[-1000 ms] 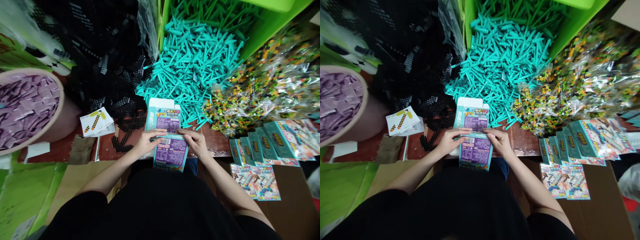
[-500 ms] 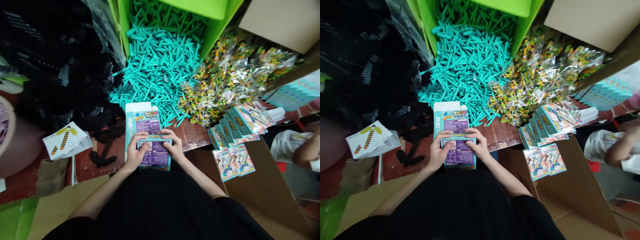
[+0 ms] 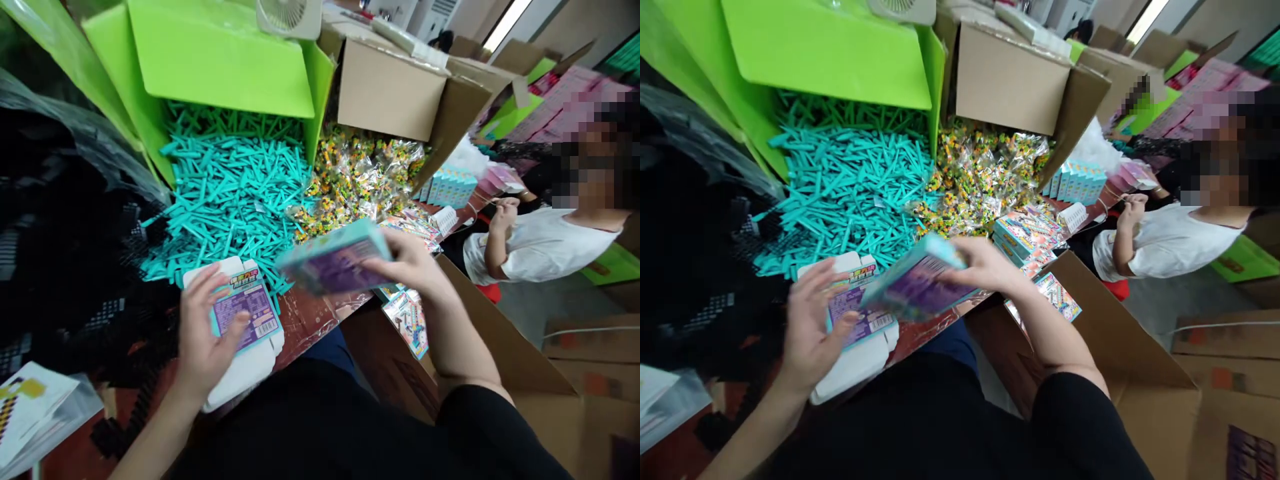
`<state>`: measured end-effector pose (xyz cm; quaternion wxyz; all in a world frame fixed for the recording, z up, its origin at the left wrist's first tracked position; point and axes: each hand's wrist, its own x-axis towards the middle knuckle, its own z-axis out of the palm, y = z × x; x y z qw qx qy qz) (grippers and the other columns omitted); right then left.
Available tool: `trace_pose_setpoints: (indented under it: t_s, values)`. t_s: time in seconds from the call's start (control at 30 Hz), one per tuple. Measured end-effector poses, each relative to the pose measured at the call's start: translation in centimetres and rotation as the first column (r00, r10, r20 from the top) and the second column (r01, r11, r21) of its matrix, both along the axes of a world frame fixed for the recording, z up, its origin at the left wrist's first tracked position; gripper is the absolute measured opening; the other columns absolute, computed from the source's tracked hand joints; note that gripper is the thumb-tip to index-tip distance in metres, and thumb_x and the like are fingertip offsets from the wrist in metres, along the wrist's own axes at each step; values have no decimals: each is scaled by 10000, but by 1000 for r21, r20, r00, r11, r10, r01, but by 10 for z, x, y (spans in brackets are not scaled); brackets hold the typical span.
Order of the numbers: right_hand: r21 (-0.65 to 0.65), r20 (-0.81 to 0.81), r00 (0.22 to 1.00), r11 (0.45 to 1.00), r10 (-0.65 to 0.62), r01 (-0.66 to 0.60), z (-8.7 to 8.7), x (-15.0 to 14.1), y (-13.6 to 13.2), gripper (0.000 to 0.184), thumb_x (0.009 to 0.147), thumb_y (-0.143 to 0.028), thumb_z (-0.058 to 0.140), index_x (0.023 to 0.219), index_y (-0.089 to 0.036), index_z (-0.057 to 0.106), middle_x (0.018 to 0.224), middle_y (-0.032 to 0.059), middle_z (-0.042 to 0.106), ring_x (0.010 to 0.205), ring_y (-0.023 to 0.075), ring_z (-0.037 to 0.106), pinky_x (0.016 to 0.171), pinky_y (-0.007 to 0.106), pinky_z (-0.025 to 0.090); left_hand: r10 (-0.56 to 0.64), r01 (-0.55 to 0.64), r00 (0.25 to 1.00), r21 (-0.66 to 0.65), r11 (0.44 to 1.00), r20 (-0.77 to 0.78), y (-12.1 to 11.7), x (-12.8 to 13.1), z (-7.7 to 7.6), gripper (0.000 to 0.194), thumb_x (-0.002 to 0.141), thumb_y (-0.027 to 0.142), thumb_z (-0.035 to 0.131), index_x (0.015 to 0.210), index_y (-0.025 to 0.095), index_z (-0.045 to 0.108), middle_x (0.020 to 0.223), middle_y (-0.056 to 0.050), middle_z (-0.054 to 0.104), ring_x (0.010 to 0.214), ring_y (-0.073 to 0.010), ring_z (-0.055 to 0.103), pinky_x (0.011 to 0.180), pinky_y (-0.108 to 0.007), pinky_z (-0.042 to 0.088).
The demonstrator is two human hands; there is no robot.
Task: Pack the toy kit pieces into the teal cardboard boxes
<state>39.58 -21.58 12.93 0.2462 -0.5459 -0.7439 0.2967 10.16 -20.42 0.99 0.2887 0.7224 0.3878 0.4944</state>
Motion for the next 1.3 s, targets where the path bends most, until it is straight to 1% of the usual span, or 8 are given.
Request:
trace_pose_setpoints:
  t_s: [0.1, 0.2, 0.43, 0.5, 0.63, 0.83, 1.03, 1.3]
  values:
    - [460, 49, 844, 762, -534, 455, 14, 62, -9, 444, 832, -408, 689, 1229, -211, 669, 1069, 70, 720, 962, 256, 659, 814, 363, 525, 160, -172, 973, -66, 983, -164, 24, -38, -25, 550, 896, 451, 602, 1387, 248, 459, 1394, -139, 502, 1196, -313, 587, 968, -496, 537]
    - [708, 187, 595, 528, -781, 470, -6, 112, -2, 550, 845, -311, 630, 1380, -194, 582, 1321, 144, 639, 1256, 350, 555, 1031, 504, 430, 231, -304, 862, -95, 948, -451, 36, -63, -60, 566, 913, 476, 551, 1392, 188, 467, 1311, -164, 549, 1185, -355, 577, 998, -546, 496]
    - [700, 370, 554, 616, -746, 362, -79, 109, 18, 448, 900, -412, 573, 1254, -150, 658, 1423, 209, 564, 1341, 400, 484, 1084, 618, 319, 298, -460, 730, -120, 880, -616, 22, -60, -108, 628, 909, 450, 579, 1435, 146, 421, 1373, -205, 491, 1256, -394, 516, 1029, -557, 459]
    - [693, 198, 687, 595, -699, 406, -98, 72, 29, 404, 904, -451, 577, 1180, -181, 696, 1365, 183, 613, 1311, 378, 520, 1094, 587, 346, 323, -470, 763, -137, 872, -559, 23, -59, -113, 651, 893, 424, 613, 1444, 146, 409, 1363, -203, 484, 1275, -382, 506, 1049, -549, 450]
    - [133, -72, 960, 952, -269, 277, -161, -36, 60, 414, 894, -512, 575, 1124, -199, 717, 1098, 142, 732, 963, 300, 697, 887, 485, 543, 346, -477, 815, -200, 856, -464, 30, -65, -119, 694, 871, 387, 648, 1469, 152, 386, 1358, -199, 481, 1317, -363, 483, 1079, -531, 437]
    - [-59, -183, 954, 971, -237, 230, -234, -136, 87, 629, 848, -570, 604, 1309, -142, 621, 1434, 200, 546, 1386, 378, 447, 1165, 602, 305, 353, -469, 863, -311, 827, -362, 33, -66, -120, 672, 881, 351, 617, 1487, 176, 383, 1395, -188, 472, 1345, -345, 453, 1117, -539, 394]
    - [-29, -317, 913, 965, -257, 261, -220, -144, 73, 709, 839, -496, 664, 1454, -199, 473, 1577, 143, 390, 1512, 343, 253, 1238, 589, 172, 398, -459, 888, -366, 810, -231, 24, -65, -102, 640, 873, 316, 609, 1469, 205, 407, 1469, -164, 443, 1405, -321, 410, 1175, -526, 334]
    - [-148, -518, 833, 980, -193, 135, -151, -143, 25, 566, 857, -456, 681, 1368, -261, 533, 1252, 114, 680, 1136, 303, 660, 1027, 475, 524, 388, -322, 919, -441, 838, 66, -7, -37, -50, 721, 922, 398, 608, 1540, 216, 285, 1518, -161, 470, 1376, -287, 501, 1142, -474, 421]
